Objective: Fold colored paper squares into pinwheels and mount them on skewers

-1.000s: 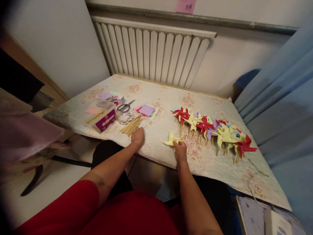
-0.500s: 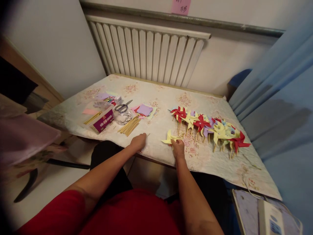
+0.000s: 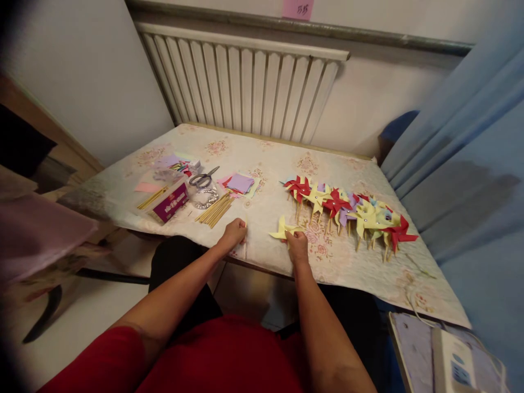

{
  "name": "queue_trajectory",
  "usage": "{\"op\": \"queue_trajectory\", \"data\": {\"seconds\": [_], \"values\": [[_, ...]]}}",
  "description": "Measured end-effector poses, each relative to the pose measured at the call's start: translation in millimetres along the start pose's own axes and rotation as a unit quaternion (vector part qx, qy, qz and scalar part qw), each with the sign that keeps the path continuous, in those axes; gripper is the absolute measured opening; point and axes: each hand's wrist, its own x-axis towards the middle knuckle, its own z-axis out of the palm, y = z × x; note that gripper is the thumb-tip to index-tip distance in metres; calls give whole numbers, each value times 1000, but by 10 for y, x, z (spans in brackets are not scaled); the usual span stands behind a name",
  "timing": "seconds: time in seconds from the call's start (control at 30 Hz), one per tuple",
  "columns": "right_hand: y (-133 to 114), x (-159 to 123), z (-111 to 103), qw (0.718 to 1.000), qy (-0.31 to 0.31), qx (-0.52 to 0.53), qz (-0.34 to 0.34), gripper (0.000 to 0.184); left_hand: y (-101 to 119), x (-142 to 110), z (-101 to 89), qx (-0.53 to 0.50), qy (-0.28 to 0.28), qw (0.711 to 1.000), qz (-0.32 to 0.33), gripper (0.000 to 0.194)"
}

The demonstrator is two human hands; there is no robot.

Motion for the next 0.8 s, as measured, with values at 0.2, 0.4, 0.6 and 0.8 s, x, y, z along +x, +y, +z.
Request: {"op": "queue_trajectory", "data": {"seconds": [0.2,0.4,0.6,0.8], "values": [[-33,-25,12,1000,8,8,9,29,361,400,171,1,20,1000,11,29],[-25,-25,11,1000,3,12,23,26,211,507,56,86,96,991,35,21],[-73,-61,4,1000,2,-8,20,28,122,728,-52,189,162,967,-49,31],[-69,-62,2,999,3,-46,15,28,259,1004,-20,191,150,966,-84,37]]}}
